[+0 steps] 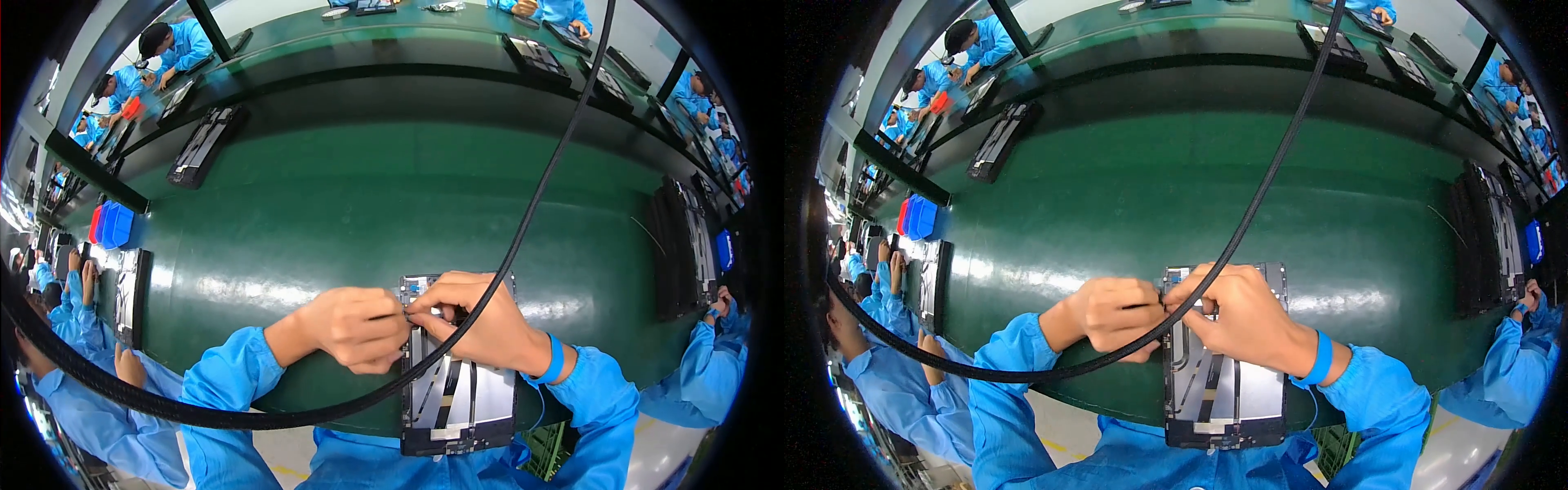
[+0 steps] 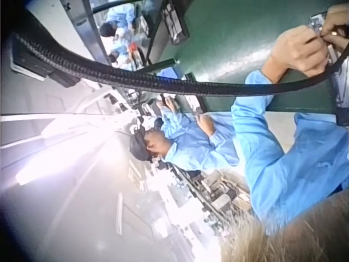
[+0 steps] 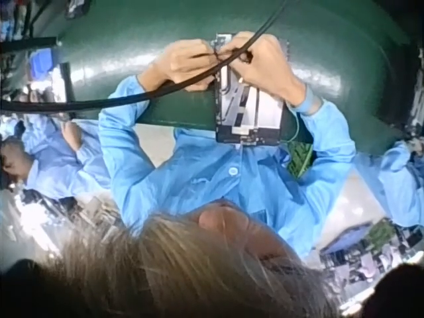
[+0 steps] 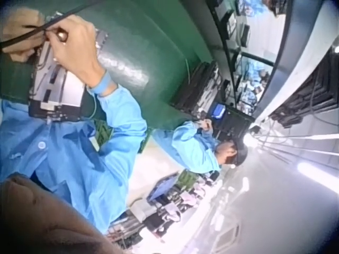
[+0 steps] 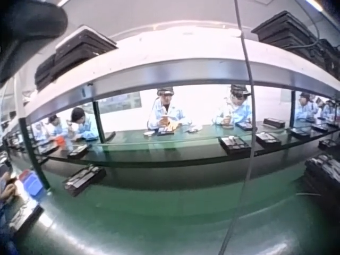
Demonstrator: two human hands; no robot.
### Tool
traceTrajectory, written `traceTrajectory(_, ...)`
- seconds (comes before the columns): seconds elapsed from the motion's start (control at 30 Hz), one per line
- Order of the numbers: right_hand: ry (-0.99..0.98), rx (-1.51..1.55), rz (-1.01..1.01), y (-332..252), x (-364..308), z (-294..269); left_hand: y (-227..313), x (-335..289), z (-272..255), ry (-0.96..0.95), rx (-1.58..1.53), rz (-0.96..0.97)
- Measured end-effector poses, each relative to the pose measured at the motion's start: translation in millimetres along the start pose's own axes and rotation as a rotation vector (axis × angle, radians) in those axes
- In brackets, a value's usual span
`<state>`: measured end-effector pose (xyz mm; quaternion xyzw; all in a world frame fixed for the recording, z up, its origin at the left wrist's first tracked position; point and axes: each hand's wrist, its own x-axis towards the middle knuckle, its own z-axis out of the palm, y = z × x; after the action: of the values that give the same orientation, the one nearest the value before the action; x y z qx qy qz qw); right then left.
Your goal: The person assembles the internal components of a tablet by connecting ribbon cables to circuit boards and placing a battery pack into the tablet shell, using tweezers for precise manipulation.
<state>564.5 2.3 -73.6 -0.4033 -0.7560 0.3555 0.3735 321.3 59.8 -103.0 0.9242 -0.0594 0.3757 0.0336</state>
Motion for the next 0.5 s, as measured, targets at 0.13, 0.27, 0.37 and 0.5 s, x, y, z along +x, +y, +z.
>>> traceTrajectory(0.13,0.003,0.11,0.12,2,-3,-1,4,2,-3,-0.054,0.046,-0.055)
traceTrajectory(0.27,0.066,0.171,0.165,6,-5,4,8,-7,-2,-0.005,-0.028,-0.161)
traceTrajectory(0.37,0.031,0.107,0.126,9,-8,5,8,-10,-4,0.003,-0.024,-0.149)
traceTrajectory(0.5,0.021,0.114,0.159,10,-8,4,10,-6,-5,0.018,-0.043,-0.091)
